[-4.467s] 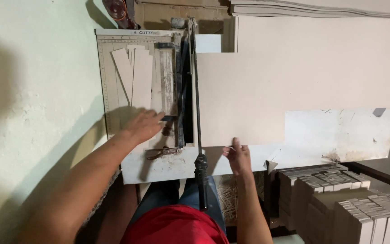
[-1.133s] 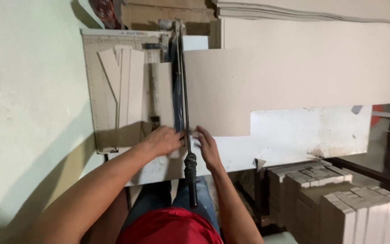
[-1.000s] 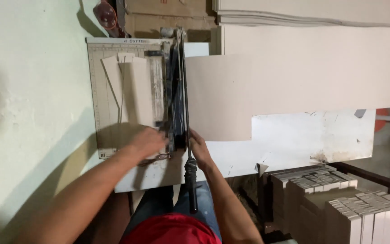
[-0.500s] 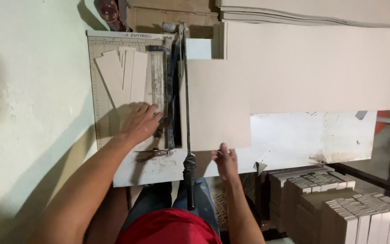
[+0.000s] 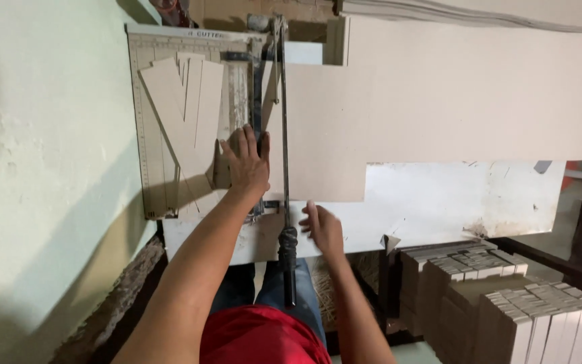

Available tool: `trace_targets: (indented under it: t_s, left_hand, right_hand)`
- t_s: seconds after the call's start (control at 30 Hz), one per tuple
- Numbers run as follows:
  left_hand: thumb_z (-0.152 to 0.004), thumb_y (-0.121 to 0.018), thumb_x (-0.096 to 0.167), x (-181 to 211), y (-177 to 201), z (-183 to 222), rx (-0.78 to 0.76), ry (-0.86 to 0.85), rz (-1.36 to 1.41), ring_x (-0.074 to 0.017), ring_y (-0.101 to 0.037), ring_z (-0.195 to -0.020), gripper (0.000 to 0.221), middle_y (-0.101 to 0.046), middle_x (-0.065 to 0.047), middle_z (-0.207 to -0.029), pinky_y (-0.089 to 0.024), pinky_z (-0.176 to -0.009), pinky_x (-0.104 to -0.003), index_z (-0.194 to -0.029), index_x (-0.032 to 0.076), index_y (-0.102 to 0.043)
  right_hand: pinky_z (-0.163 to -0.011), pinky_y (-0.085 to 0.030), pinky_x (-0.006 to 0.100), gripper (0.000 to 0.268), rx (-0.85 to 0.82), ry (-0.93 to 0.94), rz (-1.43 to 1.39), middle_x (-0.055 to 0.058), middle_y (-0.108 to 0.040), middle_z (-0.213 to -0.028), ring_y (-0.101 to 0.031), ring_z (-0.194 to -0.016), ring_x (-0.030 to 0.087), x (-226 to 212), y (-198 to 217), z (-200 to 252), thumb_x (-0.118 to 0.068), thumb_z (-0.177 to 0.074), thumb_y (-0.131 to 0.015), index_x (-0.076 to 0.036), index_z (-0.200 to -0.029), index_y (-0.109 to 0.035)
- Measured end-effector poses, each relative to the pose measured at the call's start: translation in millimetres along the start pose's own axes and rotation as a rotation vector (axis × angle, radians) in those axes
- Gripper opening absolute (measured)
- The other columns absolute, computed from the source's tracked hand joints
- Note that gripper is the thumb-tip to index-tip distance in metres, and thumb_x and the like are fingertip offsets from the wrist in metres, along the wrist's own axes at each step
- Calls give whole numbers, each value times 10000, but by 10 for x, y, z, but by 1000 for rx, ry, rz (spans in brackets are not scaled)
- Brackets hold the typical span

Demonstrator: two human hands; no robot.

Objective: Trimming sheets of paper or cardboard using a manual paper cutter

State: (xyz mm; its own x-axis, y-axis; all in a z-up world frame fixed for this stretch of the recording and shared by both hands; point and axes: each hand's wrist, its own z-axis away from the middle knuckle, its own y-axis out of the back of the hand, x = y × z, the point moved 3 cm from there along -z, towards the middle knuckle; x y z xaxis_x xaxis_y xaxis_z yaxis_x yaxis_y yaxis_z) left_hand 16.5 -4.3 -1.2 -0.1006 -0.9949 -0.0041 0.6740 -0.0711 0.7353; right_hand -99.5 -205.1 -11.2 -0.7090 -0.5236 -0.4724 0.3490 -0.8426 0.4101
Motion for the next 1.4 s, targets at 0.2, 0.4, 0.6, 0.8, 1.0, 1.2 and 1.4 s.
trace_targets:
  t_s: [0.2, 0.4, 0.6, 0.8, 1.0, 1.2, 1.4]
  left_hand:
    - [-658, -876, 521, 11, -375, -319, 7, -12, -67, -480, -13, -1515, 1358, 51, -305, -1648, -89, -1131, -764, -1632, 187, 9]
    - [-734, -867, 407, 26, -344, -271, 54, -39, 8, -446, -41, -1528, 1239, -31, -291, -1654, -53, -1129, -781, -1645, 147, -68]
    - [-975, -577, 253, -62, -348, -35, 291, -346, -30, -469, -97, -1544, 623, -82, -216, -1698, -80, -1162, -751, -1562, 181, -382]
    - [-987, -456, 317, 113, -858, 53, 384, -680, 84, -299, -449, -1117, 267, -480, -81, -1292, -311, -939, -517, -1210, 245, -585]
    - [-845, -626, 153, -474, -1990, -102, 196, -688, -218, -246, -657, -640, 204, -715, -47, -692, -500, -588, -459, -685, 201, -742]
    - [-928, -630, 138, -978, -921, 0, 182, -615, -206, -293, -575, -1043, 123, -535, -75, -1323, -433, -882, -450, -1049, 143, -609]
    - [-874, -734, 429, -369, 92, 106, 99, -274, 227, -496, -147, -1516, 856, -211, -259, -1641, -118, -1186, -672, -1596, 267, -303]
  right_hand:
    - [-416, -465, 232, 1127, -106, 53, 685, -12, -565, -543, -501, -425, 140, -664, -381, 1305, -728, -928, -565, -171, -1660, 87]
    - [-576, -613, 498, 870, 150, 405, 582, 315, -733, -985, -761, -758, 423, 307, -971, 510, -133, -970, -557, -6, -1641, -18]
    - [-634, -591, 557, 1061, -77, 140, 157, 270, -781, -846, -778, -768, 462, -584, -195, 1426, -572, -867, -668, -148, -1644, -83]
    - [-780, -614, 489, 641, 90, -157, -553, 236, -709, -1167, -744, -952, 378, -70, -56, 540, -519, -977, -603, -160, -1483, -442]
    - [-601, -601, 273, 348, 82, -202, -1009, 27, -619, -978, -675, -710, 205, 281, 94, -301, -398, -1029, -643, -122, -1167, -483]
    - [-733, -663, 433, 346, 122, -175, -1052, 86, -555, -980, -727, -832, 319, 906, -161, -400, -164, -996, -691, -82, -1014, -355]
    - [-841, -641, 484, 356, 72, -106, -819, 118, -678, -926, -752, -931, 307, 151, -205, -264, -312, -1027, -653, 31, -951, -601]
